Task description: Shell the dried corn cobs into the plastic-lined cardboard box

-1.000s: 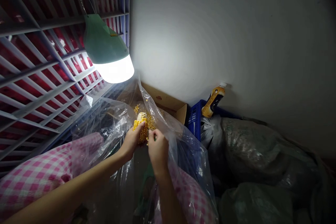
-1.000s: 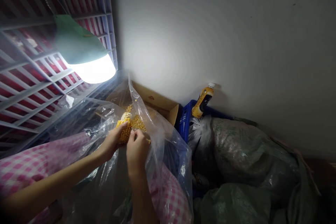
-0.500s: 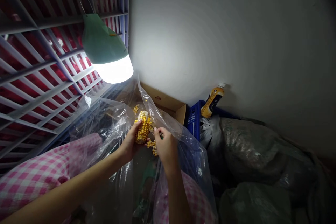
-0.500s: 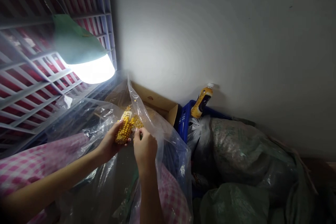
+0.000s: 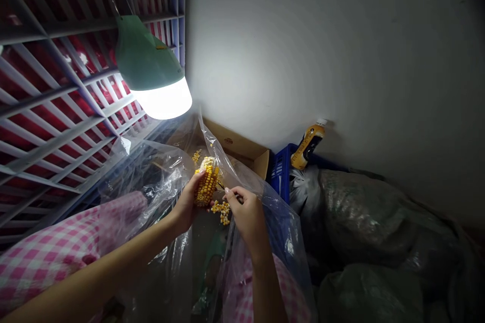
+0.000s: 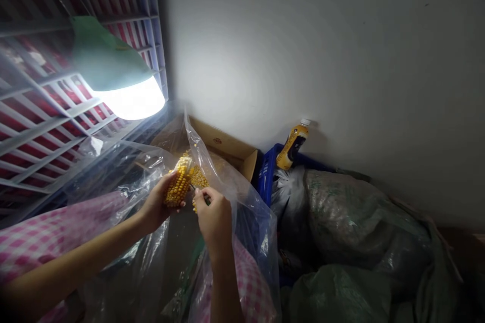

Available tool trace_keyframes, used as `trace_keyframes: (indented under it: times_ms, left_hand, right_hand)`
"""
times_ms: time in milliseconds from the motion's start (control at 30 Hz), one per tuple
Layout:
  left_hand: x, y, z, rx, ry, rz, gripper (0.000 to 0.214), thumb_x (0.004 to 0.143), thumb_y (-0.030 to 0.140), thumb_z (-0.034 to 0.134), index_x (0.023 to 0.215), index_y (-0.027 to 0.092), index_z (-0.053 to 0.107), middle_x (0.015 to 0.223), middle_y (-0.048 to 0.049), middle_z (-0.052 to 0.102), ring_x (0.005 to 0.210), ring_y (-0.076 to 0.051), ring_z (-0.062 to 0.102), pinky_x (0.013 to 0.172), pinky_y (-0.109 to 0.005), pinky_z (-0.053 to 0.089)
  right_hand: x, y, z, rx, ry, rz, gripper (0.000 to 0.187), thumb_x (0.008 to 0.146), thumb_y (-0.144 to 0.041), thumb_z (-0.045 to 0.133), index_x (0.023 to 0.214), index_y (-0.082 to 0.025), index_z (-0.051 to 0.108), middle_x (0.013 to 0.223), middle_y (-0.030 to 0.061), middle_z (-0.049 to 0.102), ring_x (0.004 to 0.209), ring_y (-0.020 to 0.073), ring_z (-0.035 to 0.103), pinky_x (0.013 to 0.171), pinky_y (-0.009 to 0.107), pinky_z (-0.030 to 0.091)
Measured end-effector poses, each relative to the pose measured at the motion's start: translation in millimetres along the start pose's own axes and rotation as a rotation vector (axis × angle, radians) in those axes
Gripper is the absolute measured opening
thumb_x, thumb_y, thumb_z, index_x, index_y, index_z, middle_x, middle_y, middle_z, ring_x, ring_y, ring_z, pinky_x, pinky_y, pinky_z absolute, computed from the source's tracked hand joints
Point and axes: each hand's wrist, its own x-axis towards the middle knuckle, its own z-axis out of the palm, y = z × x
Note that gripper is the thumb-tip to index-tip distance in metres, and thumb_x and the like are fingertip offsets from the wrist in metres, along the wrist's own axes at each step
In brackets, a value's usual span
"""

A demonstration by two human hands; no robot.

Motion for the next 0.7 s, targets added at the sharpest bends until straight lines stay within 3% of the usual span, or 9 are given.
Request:
trace_keyframes:
  times_ms: [333, 500, 700]
  left_hand:
    - [-4.7, 0.8, 2.8, 0.007, -0.054, -0.057, 0.031, 0.076, 0.046, 0.049, 0.084, 0.016, 0.053, 0.065, -0.0006, 0.059, 0.037, -0.01, 0.051, 0.031, -0.02, 0.036]
    - [-6.2, -0.4, 3.5, -0.047, -0.033, -0.048, 0.029, 0.077, 0.044, 0.051, 0.078, 0.015, 0.055, 0.058, -0.0005, 0.058, 0.039, -0.011, 0.052, 0.033, -0.02, 0.039]
    - [-11.6, -3.4, 6.1, -0.12, 0.08, -0.064, 0.027, 0.076, 0.039, 0.056, 0.09, 0.016, 0.059, 0.076, -0.0022, 0.066, 0.063, -0.013, 0.062, 0.055, -0.02, 0.05]
  right_hand:
    - [-0.4, -2.1, 11.4, -0.09, 0.024, 0.002, 0.032, 0.083, -0.036, 0.041, 0.067, -0.017, 0.061, 0.066, 0.0021, 0.064, 0.063, 0.0136, 0.056, 0.056, 0.021, 0.033]
    - [-3.0, -0.9, 34.0, -0.168, 0.119, 0.009, 0.03, 0.085, -0.032, 0.037, 0.07, -0.018, 0.059, 0.066, 0.0035, 0.065, 0.059, 0.0147, 0.058, 0.054, 0.022, 0.032]
    - [2.9, 1.6, 63.1, -0.138, 0.225, 0.059, 0.029, 0.088, -0.03, 0.031, 0.078, -0.017, 0.055, 0.067, 0.0062, 0.064, 0.056, 0.0167, 0.057, 0.05, 0.024, 0.03]
